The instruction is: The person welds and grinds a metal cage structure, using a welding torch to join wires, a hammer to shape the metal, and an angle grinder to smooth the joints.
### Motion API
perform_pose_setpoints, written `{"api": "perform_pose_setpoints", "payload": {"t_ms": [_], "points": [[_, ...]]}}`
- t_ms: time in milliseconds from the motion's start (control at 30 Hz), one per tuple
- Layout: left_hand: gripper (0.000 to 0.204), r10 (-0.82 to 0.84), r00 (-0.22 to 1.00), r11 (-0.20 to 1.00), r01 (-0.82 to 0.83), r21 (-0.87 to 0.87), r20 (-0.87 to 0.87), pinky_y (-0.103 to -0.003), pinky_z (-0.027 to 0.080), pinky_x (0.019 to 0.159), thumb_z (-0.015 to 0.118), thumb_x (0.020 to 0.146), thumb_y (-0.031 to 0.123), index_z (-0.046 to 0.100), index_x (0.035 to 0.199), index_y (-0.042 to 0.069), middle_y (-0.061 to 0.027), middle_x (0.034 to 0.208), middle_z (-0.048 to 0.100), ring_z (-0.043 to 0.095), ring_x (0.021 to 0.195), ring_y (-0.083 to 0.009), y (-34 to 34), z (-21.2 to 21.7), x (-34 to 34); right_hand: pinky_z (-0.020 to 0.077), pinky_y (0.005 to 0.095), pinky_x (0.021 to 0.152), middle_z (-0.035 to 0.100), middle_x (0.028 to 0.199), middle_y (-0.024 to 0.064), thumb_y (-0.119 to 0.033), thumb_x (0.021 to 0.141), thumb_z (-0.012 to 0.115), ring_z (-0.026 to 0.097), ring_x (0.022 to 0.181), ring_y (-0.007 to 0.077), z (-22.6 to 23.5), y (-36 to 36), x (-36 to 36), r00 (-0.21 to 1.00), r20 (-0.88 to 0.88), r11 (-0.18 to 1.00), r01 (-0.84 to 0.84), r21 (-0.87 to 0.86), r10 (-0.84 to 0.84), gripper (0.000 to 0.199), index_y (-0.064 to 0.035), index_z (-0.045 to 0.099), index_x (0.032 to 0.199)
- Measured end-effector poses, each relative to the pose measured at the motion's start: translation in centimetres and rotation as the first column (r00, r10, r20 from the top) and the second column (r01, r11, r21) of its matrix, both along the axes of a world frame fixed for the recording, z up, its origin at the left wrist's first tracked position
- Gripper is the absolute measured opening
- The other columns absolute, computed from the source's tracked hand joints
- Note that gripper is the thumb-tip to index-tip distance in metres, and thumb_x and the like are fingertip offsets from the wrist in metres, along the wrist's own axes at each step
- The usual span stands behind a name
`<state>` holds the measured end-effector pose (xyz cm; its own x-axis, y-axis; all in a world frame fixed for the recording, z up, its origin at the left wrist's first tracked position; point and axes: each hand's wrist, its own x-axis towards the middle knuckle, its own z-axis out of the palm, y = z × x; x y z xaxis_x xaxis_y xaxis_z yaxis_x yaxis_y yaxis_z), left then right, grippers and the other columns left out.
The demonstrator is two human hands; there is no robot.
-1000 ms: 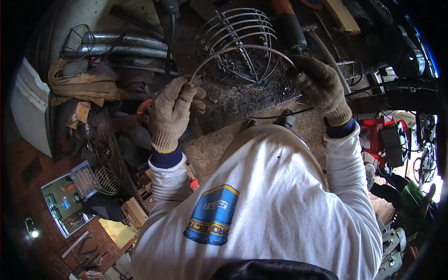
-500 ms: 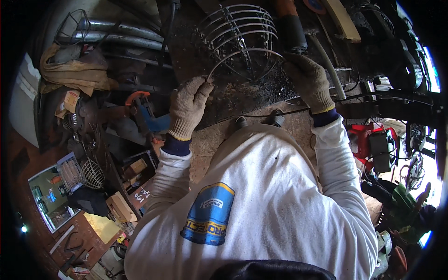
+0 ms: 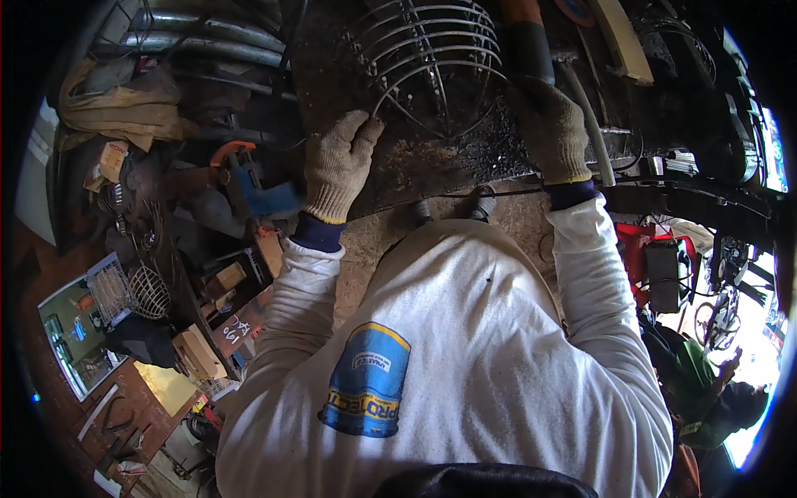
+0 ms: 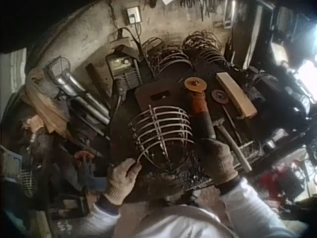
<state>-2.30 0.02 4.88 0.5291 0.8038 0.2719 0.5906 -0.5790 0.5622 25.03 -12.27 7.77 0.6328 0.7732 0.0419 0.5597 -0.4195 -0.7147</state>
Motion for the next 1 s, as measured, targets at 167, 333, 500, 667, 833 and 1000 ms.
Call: {"api": "perform_pose_setpoints", "payload": {"t_ms": [167,333,500,667,833,1000], "points": [[0.025,0.015,0.998,0.997,-0.019,0.075,0.065,-0.036,0.056,0.071,0.077,0.091,0.024,0.073,0.105,0.004,-0.0158,0.094,0.075,0.073,0.081,-0.0303,-0.1,-0.9,0.1,0.0559,0.039,0.086,0.076,0.104,0.0148,-0.041,0.092,0.071,0.074,0.098,0.0315,0.7,0.5,0.0,0.998,0.07,0.996,0.005,-0.086,0.001,0.034,-0.0182,0.076,0.116],[0.023,0.046,0.997,0.997,-0.05,0.067,0.067,-0.038,0.056,0.071,0.076,0.091,0.025,0.074,0.102,0.006,-0.0152,0.092,0.074,0.072,0.081,-0.0327,-0.2,-1.0,0.2,0.0559,0.0389,0.085,0.076,0.105,0.015,-0.037,0.092,0.071,0.074,0.098,0.031,-0.8,0.4,0.8,0.997,0.071,0.999,-0.042,0.005,0.042,0.032,-0.0156,0.077,0.115],[0.022,0.067,0.996,0.997,-0.069,0.026,0.054,-0.041,0.056,0.072,0.076,0.091,0.027,0.074,0.1,0.007,-0.0148,0.09,0.074,0.071,0.082,-0.0351,0.2,-1.2,0.1,0.0558,0.0391,0.086,0.076,0.104,0.0152,-0.035,0.092,0.072,0.074,0.098,0.0311,-1.0,0.7,0.9,0.998,0.035,0.998,-0.057,0.04,0.055,0.03,-0.0152,0.077,0.114],[0.023,0.063,0.997,0.998,-0.064,0.022,0.047,-0.041,0.056,0.073,0.076,0.09,0.028,0.074,0.099,0.007,-0.0139,0.091,0.075,0.072,0.082,-0.0352,0.3,-1.2,0.2,0.0557,0.0391,0.085,0.075,0.105,0.0151,-0.038,0.092,0.072,0.073,0.099,0.0324,-0.4,0.9,0.8,0.995,0.092,0.999,-0.044,-0.027,0.046,0.031,-0.0168,0.077,0.114],[0.022,0.053,0.997,0.986,-0.061,0.155,0.059,-0.037,0.054,0.067,0.075,0.092,0.024,0.073,0.102,0.005,-0.0171,0.092,0.073,0.071,0.076,-0.032,0.2,-1.8,0.2,0.0558,0.0402,0.086,0.075,0.106,0.0149,-0.04,0.093,0.069,0.073,0.1,0.0322,-0.5,1.0,0.9,0.994,0.088,0.997,-0.056,-0.044,0.059,0.032,-0.0172,0.077,0.114],[0.023,0.114,0.993,0.988,-0.111,0.103,-0.025,-0.038,0.056,0.069,0.076,0.092,0.025,0.073,0.102,0.005,-0.0173,0.094,0.074,0.072,0.08,-0.0341,0.1,-1.7,0.5,0.0556,0.041,0.087,0.075,0.107,0.0147,-0.042,0.094,0.068,0.072,0.102,0.0327,-0.2,1.2,0.8,0.992,0.113,0.994,-0.042,-0.099,0.053,0.033,-0.0175,0.076,0.116]]}}
